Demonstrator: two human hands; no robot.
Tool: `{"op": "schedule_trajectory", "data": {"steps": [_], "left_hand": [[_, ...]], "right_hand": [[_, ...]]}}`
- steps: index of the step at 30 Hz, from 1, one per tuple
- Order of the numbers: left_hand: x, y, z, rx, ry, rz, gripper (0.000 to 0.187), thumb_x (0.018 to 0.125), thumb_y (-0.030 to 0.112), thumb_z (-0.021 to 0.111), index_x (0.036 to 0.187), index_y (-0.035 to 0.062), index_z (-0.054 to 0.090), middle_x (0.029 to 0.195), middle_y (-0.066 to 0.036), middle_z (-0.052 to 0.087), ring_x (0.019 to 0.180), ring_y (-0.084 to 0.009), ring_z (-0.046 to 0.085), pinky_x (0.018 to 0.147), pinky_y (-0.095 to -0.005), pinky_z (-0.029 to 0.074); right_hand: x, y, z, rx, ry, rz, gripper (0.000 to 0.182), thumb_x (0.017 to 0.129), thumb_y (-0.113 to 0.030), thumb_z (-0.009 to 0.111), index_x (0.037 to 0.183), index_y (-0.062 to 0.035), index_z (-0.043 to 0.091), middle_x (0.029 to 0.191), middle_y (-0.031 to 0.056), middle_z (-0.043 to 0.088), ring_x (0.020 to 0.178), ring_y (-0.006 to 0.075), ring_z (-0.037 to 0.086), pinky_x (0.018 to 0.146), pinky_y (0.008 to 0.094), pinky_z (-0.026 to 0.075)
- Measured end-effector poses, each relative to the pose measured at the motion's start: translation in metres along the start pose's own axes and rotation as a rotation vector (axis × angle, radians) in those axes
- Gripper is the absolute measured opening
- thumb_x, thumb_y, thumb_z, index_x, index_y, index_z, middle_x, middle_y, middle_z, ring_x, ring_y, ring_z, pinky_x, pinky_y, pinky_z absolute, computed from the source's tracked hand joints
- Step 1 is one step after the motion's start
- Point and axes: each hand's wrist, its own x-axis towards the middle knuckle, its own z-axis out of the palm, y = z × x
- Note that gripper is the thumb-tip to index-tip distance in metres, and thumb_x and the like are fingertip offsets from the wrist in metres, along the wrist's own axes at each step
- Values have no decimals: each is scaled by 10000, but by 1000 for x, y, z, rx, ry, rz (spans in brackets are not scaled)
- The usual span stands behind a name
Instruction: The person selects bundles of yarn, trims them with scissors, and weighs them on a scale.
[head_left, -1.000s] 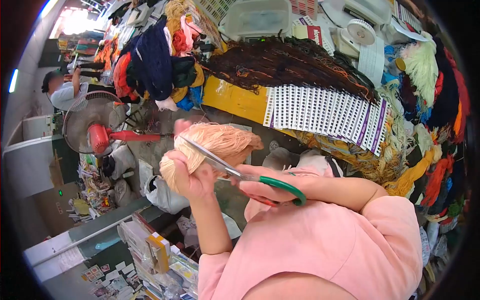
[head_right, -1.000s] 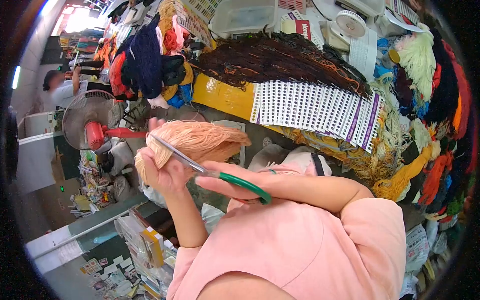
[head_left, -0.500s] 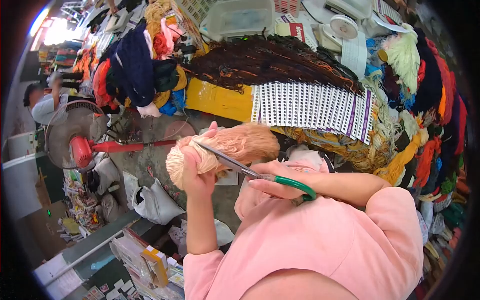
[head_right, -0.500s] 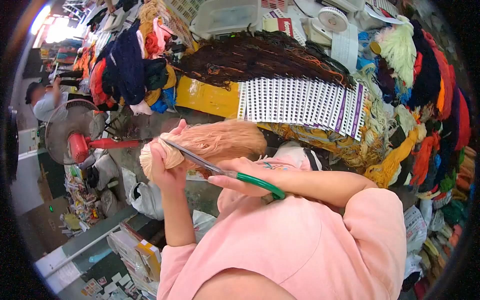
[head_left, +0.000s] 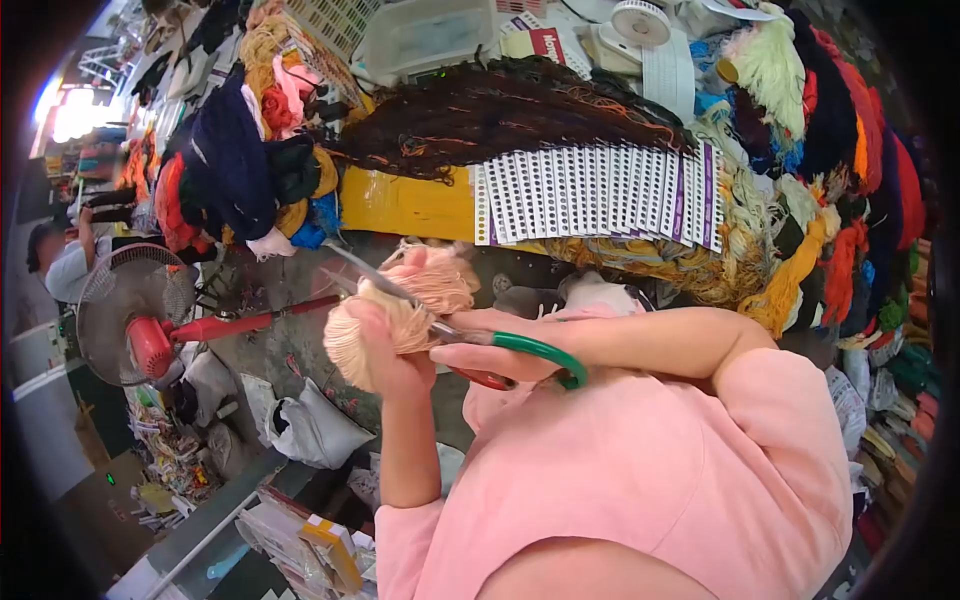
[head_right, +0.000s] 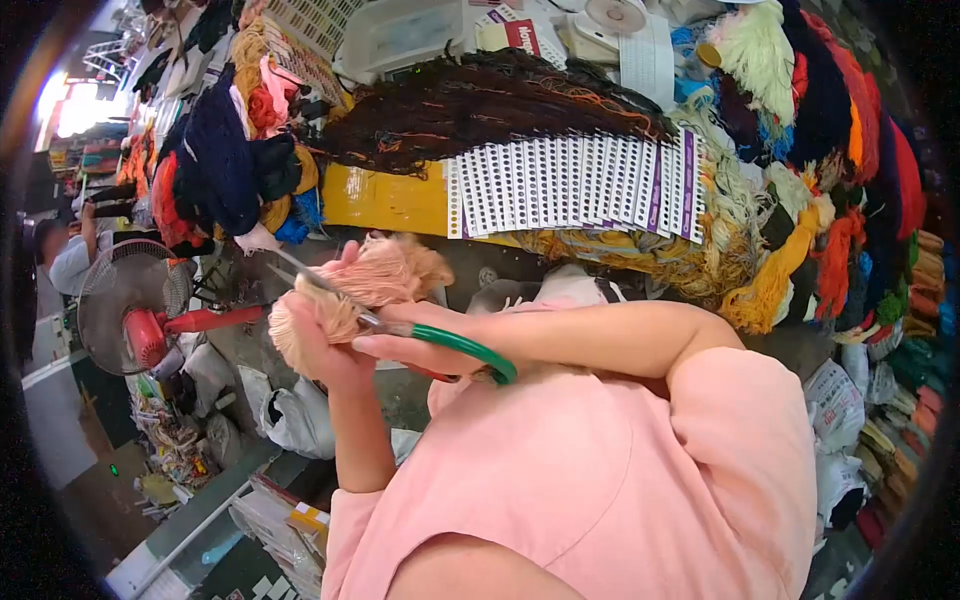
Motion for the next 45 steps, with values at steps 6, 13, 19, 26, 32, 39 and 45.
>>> {"op": "schedule_trajectory", "data": {"steps": [6, 13, 19, 26, 32, 39, 45], "left_hand": [[11, 13, -31, 189, 71, -113, 515, 831, 362, 358, 1098, -78, 356, 1125, -194, 405, 1080, -280, 375, 907, -399, 305], [9, 10, -17, -29, 102, -197, 510, 849, 385, 307, 1097, -56, 365, 1072, -175, 448, 997, -243, 451, 862, -347, 361], [8, -9, -14, 122, 127, -233, 483, 853, 390, 296, 1047, -36, 414, 1049, -165, 471, 974, -224, 453, 867, -341, 339], [18, 9, -24, 140, 81, -319, 404, 854, 343, 341, 993, -22, 442, 1000, -139, 498, 911, -213, 498, 837, -332, 373], [32, 8, -37, 282, 80, -37, 428, 840, 260, 411, 1141, -34, 337, 1167, -167, 391, 1069, -251, 391, 919, -361, 296], [54, 41, -29, 1050, -144, 123, 575, 818, 403, 401, 1221, 6, 296, 1334, -125, 85, 1140, -167, 272, 891, -276, 269], [31, 16, -28, 530, 17, 66, 524, 780, 153, 513, 1211, -22, 274, 1292, -84, 233, 1102, -166, 341, 882, -284, 305]], "right_hand": [[-9, -16, -19, 170, -217, 250, 381, 824, -373, 397, 787, -5, 489, 591, 44, 469, 531, 98, 429, 475, 233, 368], [3, -17, -19, 345, -281, 230, 445, 833, -436, 323, 726, -21, 444, 542, 38, 433, 443, 102, 401, 404, 238, 343], [2, -3, -10, 373, -80, 84, 452, 813, -444, 365, 723, -13, 468, 540, 30, 433, 417, 90, 379, 383, 210, 314], [-3, 3, -22, 605, -227, 327, 405, 819, -401, 386, 704, -17, 442, 475, 12, 362, 360, 80, 315, 339, 206, 258], [-10, 11, -24, 755, -97, 351, 391, 814, -431, 386, 751, -54, 468, 575, 10, 463, 481, 76, 414, 444, 196, 330], [-15, 34, -11, 904, -418, 380, 369, 818, -431, 382, 917, -82, 445, 819, 48, 517, 747, 125, 499, 659, 264, 419], [21, 25, -8, 1073, -446, 217, 464, 832, -480, 252, 1036, -91, 400, 933, 87, 505, 788, 159, 470, 741, 296, 373]]}}
